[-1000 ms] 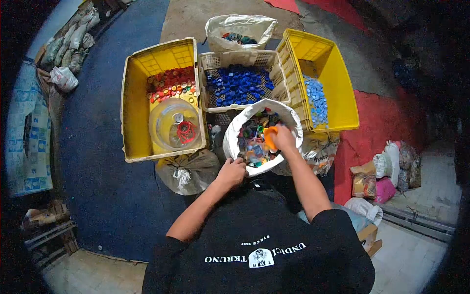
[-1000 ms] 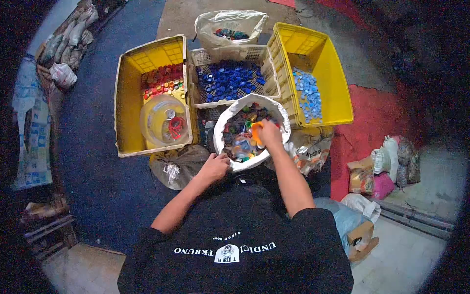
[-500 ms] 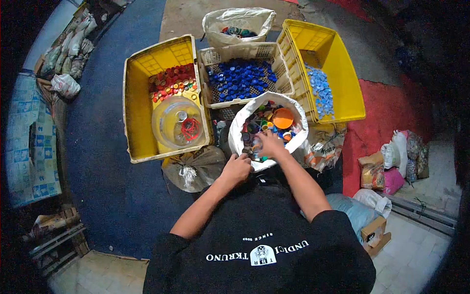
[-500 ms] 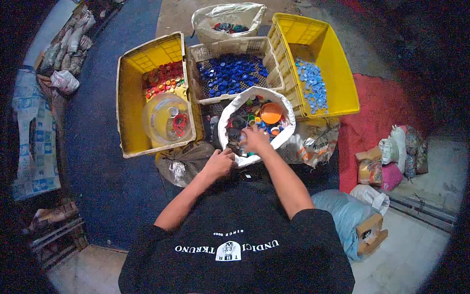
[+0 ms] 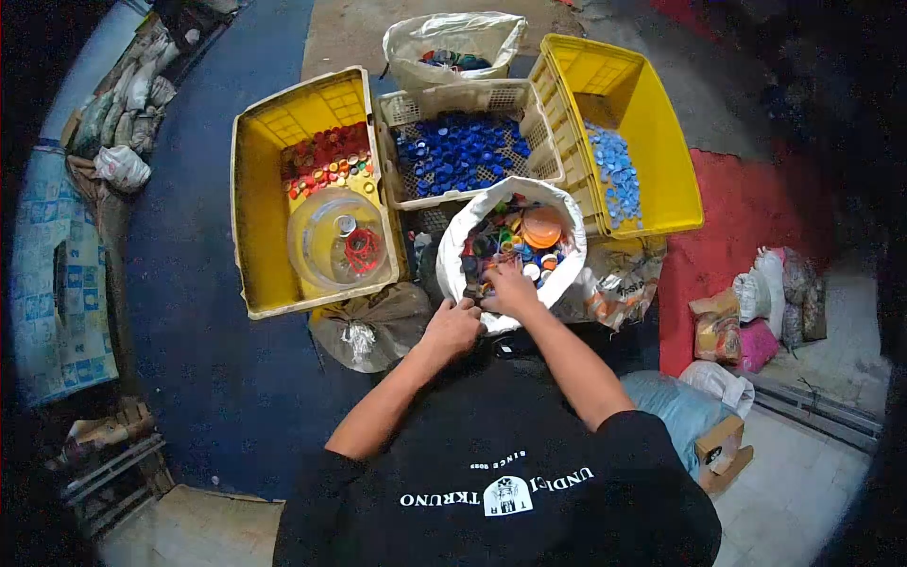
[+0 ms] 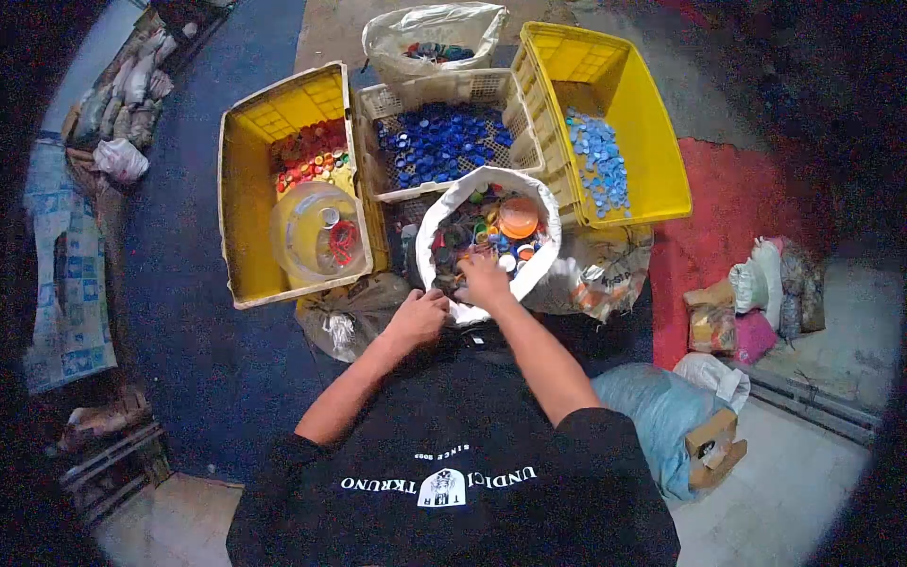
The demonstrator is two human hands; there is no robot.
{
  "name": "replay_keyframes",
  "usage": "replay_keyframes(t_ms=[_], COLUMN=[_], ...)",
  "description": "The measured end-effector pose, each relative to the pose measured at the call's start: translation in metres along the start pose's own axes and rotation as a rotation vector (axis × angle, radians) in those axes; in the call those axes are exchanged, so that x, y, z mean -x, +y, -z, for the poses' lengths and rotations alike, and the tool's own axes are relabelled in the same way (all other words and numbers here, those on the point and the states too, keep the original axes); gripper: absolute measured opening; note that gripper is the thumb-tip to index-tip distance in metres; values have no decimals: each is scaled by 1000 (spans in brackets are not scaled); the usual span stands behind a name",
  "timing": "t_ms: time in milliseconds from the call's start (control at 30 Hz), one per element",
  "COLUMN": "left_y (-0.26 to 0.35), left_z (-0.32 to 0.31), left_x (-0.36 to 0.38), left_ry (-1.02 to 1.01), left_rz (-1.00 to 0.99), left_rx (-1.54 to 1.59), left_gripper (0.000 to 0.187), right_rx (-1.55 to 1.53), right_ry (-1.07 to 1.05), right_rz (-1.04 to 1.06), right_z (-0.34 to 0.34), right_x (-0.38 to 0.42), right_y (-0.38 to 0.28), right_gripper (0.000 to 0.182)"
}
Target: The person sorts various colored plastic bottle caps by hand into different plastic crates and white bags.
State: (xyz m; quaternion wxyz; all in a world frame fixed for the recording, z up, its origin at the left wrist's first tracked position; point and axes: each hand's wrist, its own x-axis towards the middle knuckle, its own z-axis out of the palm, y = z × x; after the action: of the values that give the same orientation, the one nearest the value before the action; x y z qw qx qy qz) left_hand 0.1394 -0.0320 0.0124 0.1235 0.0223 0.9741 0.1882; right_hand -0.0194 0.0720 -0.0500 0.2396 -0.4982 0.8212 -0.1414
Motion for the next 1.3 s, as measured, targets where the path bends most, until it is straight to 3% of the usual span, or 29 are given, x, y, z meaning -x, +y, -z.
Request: replay_keyframes(t_ms=[33,67,167,300,367,400,467,500,533,600,633,700,800,867,900,1000,1033,1100,1167,1300], left_y=[0,0,-2,-8,-6,-6,-7,-7,-6,-5,-5,-4,-2,-3,-5,-24,-26,-29,-29,-34], left_z=[1,4,1,-6,2,1,0,3,5,5,2,5,23,39,29,7,2,-10,-30,-48], left_x=[1,1,3,1,1,0,1,0,1,2,2,4,4,-6,-10,-47,-57,-75,-87,-92], left_ry=[-11,-21,-4,65,-22,-20,-12,-10,-34,-57,-48,-42,-26,-229,-114,-54,-52,-68,-82,-58], left_rz=[-2,-5,29,26,33,32,28,26,34,47,55,67,110,344,378,539,538,349,364,455], left_rx=[-12,-28,25,69,45,46,29,28,33,38,28,14,69,291,272,178,180,-37,-54,4], left_gripper=[16,17,18,25,29,29,28,28,29,29,28,27,22,28,29,27,27,22,19,15], right_rx=[102,98,66,219,411,413,379,405,404,219,217,221,206,212,224,252,213,178,-5,-134], right_ry=[169,169,-55,1,373,374,270,102,101,-228,-229,-21,-109,-88,-42,43,41,42,100,336], right_rz=[-29,-31,-288,-384,-249,-250,-245,-255,-255,-258,-255,-296,-286,-232,-237,-244,-285,-328,-495,-491], right_z=[-4,-3,-6,41,40,42,40,49,41,17,5,-9,4,-1,1,15,19,29,38,24], right_x=[6,6,-1,-3,-4,-4,-7,-10,-16,-27,-25,-19,-16,-13,-9,2,6,12,17,28], right_y=[-5,-6,12,34,40,36,21,8,7,11,14,10,8,23,23,17,18,17,18,32], right_gripper=[27,27,19,25,28,28,36,36,36,33,33,27,34,31,30,31,31,32,33,44])
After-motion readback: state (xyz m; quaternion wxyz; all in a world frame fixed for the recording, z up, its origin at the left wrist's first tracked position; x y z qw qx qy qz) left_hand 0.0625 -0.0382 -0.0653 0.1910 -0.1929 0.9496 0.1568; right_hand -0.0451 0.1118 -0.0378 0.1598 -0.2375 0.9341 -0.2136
